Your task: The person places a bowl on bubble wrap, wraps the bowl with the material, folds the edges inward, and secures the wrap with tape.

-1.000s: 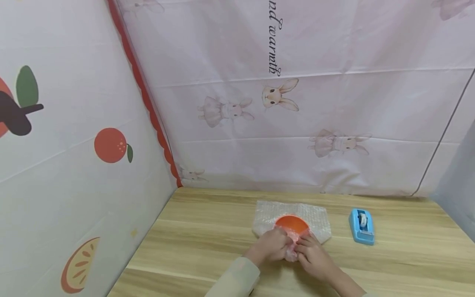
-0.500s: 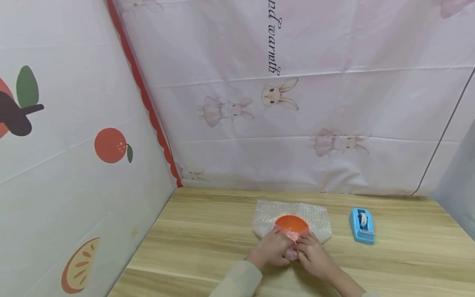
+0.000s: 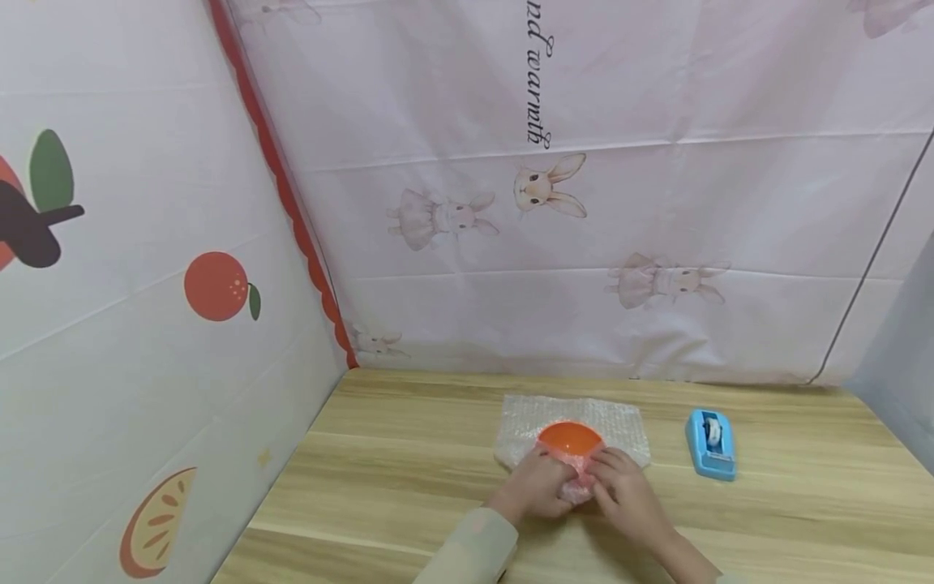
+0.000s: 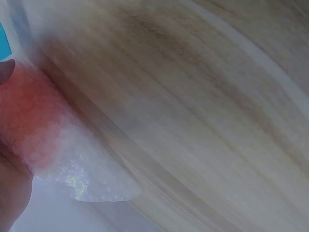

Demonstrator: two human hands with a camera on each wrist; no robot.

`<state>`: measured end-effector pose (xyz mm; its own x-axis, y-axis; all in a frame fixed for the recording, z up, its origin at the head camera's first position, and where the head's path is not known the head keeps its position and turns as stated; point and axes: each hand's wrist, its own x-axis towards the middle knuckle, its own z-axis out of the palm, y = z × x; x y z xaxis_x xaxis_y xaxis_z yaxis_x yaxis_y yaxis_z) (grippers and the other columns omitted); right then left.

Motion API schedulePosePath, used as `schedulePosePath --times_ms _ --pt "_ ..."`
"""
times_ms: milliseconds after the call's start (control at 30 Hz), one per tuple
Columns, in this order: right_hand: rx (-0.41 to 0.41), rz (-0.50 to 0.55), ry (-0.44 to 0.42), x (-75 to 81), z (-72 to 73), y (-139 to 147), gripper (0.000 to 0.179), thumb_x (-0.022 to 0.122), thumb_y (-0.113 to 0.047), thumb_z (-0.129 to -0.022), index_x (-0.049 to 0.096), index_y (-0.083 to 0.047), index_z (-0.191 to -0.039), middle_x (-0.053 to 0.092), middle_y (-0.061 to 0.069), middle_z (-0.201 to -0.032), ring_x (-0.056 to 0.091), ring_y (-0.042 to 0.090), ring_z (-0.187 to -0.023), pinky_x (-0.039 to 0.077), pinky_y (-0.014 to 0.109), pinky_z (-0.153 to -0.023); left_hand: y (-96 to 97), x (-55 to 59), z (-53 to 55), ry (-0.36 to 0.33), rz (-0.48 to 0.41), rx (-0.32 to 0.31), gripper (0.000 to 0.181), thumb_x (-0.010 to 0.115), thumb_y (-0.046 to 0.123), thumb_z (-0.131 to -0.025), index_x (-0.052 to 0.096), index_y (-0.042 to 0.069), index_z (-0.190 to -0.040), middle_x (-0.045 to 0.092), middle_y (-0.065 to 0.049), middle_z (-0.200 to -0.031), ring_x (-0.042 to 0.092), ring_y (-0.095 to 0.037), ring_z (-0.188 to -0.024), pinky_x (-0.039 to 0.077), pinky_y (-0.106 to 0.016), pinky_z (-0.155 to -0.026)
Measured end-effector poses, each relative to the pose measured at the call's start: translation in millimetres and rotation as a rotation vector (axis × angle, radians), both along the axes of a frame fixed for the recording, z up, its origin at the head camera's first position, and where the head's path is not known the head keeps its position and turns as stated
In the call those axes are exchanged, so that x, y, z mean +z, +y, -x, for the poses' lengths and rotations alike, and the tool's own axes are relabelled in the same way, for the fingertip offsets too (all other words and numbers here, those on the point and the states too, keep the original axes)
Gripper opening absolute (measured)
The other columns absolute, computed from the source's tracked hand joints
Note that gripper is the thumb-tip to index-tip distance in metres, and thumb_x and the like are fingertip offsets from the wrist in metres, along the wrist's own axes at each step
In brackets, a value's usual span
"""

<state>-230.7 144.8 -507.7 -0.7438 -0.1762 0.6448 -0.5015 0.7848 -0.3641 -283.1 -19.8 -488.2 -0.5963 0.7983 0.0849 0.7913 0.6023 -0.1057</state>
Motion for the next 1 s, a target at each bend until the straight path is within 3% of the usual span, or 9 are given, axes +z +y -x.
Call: schedulePosePath --times_ms 100,167,300,400,567,767,867,967,1000 --pt "-0.082 0.128 -0.012 0.3 2.6 7 0.019 0.06 0.005 -0.075 0.069 0.004 -0.091 0.066 0.021 -0.102 0.058 0.037 -0.1 0.045 0.053 -0.087 0.1 1.2 0.3 -0.006 0.006 0.009 0.018 0.065 0.038 -0.08 0.068 0.024 -0.091 0.067 0.016 -0.079 0.061 0.001 -0.082 0.041 -0.024 -0.096" --pt "-0.134 0.247 -0.074 0.9 4.1 14 0.021 0.055 0.006 -0.078 0.067 0.007 -0.095 0.064 0.027 -0.105 0.056 0.042 -0.102 0.044 0.056 -0.088 -0.1 1.8 0.4 -0.009 0.015 0.012 0.02 0.065 0.037 -0.08 0.068 0.024 -0.095 0.068 0.016 -0.082 0.06 0.002 -0.082 0.04 -0.022 -0.095" --pt "-0.238 0.463 -0.316 4.1 5.1 28 0.03 0.044 0.0 -0.088 0.058 0.011 -0.112 0.054 0.034 -0.119 0.051 0.045 -0.109 0.041 0.06 -0.093 -0.8 2.3 0.4 -0.021 0.036 0.022 0.023 0.065 0.036 -0.079 0.067 0.025 -0.098 0.066 0.018 -0.082 0.058 0.004 -0.079 0.039 -0.021 -0.092" --pt "-0.304 0.566 -0.521 7.3 6.6 37 0.038 0.036 -0.008 -0.093 0.048 0.011 -0.124 0.045 0.035 -0.13 0.045 0.047 -0.116 0.038 0.059 -0.098 -1.2 2.6 0.1 -0.045 0.027 0.031 0.021 0.065 0.036 -0.079 0.068 0.025 -0.097 0.066 0.018 -0.08 0.057 0.004 -0.078 0.039 -0.021 -0.091" --pt "-0.317 0.671 -0.734 7.7 14.6 47 0.047 0.032 -0.016 -0.096 0.035 0.012 -0.133 0.033 0.034 -0.138 0.03 0.047 -0.129 0.029 0.057 -0.106 -2.5 3.0 -1.3 -0.075 0.011 0.029 0.02 0.064 0.036 -0.081 0.068 0.024 -0.097 0.067 0.018 -0.084 0.059 0.004 -0.083 0.04 -0.024 -0.093" --pt "-0.326 0.823 -0.814 4.0 23.1 52 0.052 0.031 -0.02 -0.094 0.03 0.012 -0.136 0.034 0.035 -0.136 0.036 0.044 -0.125 0.035 0.052 -0.103 -4.3 1.5 -3.5 -0.045 0.023 -0.001 0.023 0.064 0.038 -0.081 0.067 0.024 -0.099 0.066 0.018 -0.084 0.059 0.004 -0.084 0.04 -0.021 -0.092" --pt "-0.304 0.979 -0.837 5.6 27.4 55 0.056 0.031 -0.019 -0.093 0.025 0.011 -0.14 0.03 0.035 -0.139 0.035 0.041 -0.128 0.039 0.04 -0.104 -5.0 0.5 -4.9 -0.037 0.019 -0.014 0.023 0.064 0.037 -0.08 0.067 0.024 -0.099 0.066 0.018 -0.082 0.059 0.004 -0.082 0.04 -0.021 -0.092" --pt "-0.286 1.098 -0.858 7.6 30.0 57 0.057 0.033 -0.016 -0.093 0.019 0.011 -0.141 0.024 0.034 -0.144 0.031 0.037 -0.132 0.047 0.02 -0.093 -5.7 -0.1 -6.6 -0.05 0.021 -0.019 0.025 0.065 0.037 -0.08 0.067 0.024 -0.101 0.067 0.018 -0.085 0.059 0.005 -0.084 0.039 -0.021 -0.093" --pt "-0.286 1.13 -0.856 8.3 30.2 57 0.058 0.034 -0.015 -0.093 0.019 0.012 -0.141 0.023 0.034 -0.144 0.039 0.033 -0.127 0.048 0.016 -0.088 -5.9 -0.1 -7.2 -0.052 0.024 -0.021 0.026 0.065 0.038 -0.08 0.067 0.024 -0.102 0.067 0.018 -0.087 0.059 0.005 -0.085 0.039 -0.021 -0.093"
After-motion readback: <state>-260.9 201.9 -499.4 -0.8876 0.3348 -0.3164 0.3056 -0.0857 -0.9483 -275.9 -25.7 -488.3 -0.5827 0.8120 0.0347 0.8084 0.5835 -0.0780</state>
